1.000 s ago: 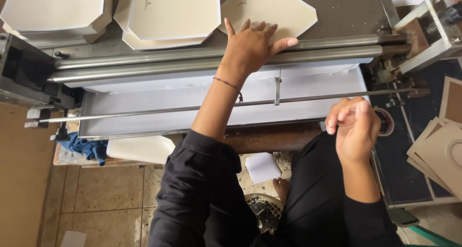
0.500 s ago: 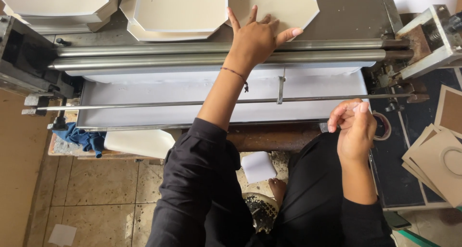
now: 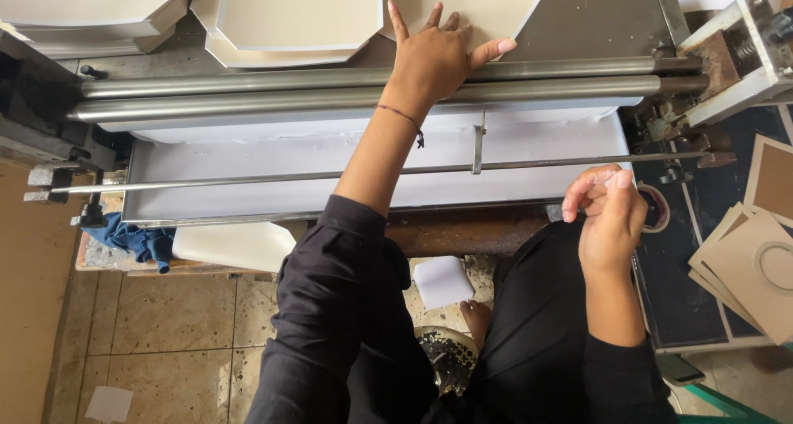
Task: Feeding paper sheets through a gluing machine and then manually aligning and pressing a second sheet onto the glued surface to assemble them.
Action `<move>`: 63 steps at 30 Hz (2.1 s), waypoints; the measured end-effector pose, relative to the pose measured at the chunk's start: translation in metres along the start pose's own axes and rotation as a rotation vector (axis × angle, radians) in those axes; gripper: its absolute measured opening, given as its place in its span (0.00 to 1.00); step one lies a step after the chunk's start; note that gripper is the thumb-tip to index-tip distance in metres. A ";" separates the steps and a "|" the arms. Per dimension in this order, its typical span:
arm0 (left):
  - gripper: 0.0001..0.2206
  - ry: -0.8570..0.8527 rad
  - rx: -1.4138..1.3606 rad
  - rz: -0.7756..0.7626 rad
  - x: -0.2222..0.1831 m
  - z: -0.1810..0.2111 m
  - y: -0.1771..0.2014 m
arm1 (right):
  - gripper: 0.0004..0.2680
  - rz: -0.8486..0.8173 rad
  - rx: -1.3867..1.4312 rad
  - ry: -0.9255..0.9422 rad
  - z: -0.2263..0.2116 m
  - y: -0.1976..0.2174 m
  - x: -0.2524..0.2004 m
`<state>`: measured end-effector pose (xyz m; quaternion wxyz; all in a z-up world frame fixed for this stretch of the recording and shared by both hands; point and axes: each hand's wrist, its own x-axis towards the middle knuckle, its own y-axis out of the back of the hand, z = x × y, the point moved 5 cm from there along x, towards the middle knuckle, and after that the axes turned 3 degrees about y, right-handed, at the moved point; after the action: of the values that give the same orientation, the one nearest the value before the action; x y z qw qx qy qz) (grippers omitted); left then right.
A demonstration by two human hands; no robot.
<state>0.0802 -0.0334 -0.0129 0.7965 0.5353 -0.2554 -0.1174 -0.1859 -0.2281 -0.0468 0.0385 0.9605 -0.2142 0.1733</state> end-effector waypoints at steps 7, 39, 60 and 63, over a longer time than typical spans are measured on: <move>0.50 -0.006 0.022 0.001 0.003 -0.003 -0.006 | 0.22 -0.008 -0.027 0.017 -0.001 -0.001 0.001; 0.51 0.040 -0.065 -0.243 -0.011 0.013 0.031 | 0.25 0.009 -0.148 0.015 -0.008 -0.003 -0.002; 0.43 0.003 -0.501 -0.269 -0.026 0.019 0.084 | 0.15 -0.287 -1.164 0.814 -0.048 -0.048 0.015; 0.43 -0.125 -0.570 -0.154 -0.031 0.012 0.099 | 0.21 -0.376 -1.517 0.940 -0.038 -0.057 0.020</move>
<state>0.0397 0.0109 0.0722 0.8861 0.2999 -0.2193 -0.2770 -0.1572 -0.1788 -0.0043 0.7707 0.5270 -0.0729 0.3505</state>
